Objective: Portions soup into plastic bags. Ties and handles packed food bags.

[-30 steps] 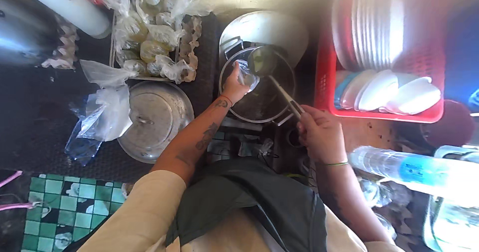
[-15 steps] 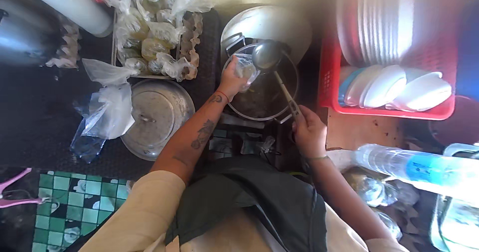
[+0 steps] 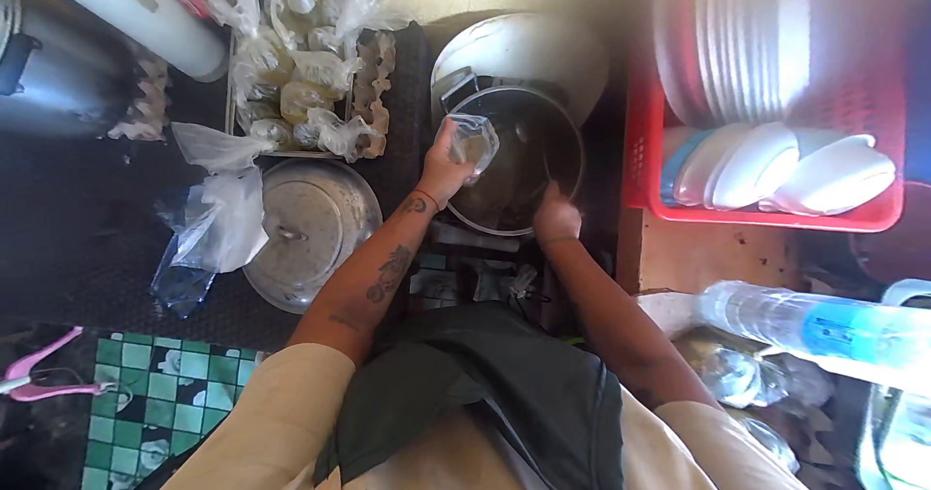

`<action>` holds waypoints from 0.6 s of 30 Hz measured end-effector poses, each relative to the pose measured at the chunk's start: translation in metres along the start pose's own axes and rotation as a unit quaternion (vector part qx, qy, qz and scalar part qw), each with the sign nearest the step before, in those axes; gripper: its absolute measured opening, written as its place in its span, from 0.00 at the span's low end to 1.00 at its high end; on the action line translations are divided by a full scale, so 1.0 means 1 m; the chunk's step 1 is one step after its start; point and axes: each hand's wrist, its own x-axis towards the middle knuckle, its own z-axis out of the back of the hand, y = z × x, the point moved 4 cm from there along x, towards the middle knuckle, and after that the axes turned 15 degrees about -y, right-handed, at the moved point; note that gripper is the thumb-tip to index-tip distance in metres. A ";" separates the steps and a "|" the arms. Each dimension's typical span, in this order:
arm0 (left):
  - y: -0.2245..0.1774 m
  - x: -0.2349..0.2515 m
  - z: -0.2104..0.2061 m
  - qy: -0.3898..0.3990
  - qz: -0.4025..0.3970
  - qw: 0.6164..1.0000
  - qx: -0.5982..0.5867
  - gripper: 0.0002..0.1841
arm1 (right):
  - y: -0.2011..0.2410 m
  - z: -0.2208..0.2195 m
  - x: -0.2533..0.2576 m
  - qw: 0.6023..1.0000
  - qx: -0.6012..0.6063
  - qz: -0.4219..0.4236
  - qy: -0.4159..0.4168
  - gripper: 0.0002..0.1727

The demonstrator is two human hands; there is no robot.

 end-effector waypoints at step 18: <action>0.002 -0.003 0.000 0.009 0.014 1.000 -0.020 0.60 | -0.024 0.020 -0.007 0.833 0.507 -0.220 0.007 0.20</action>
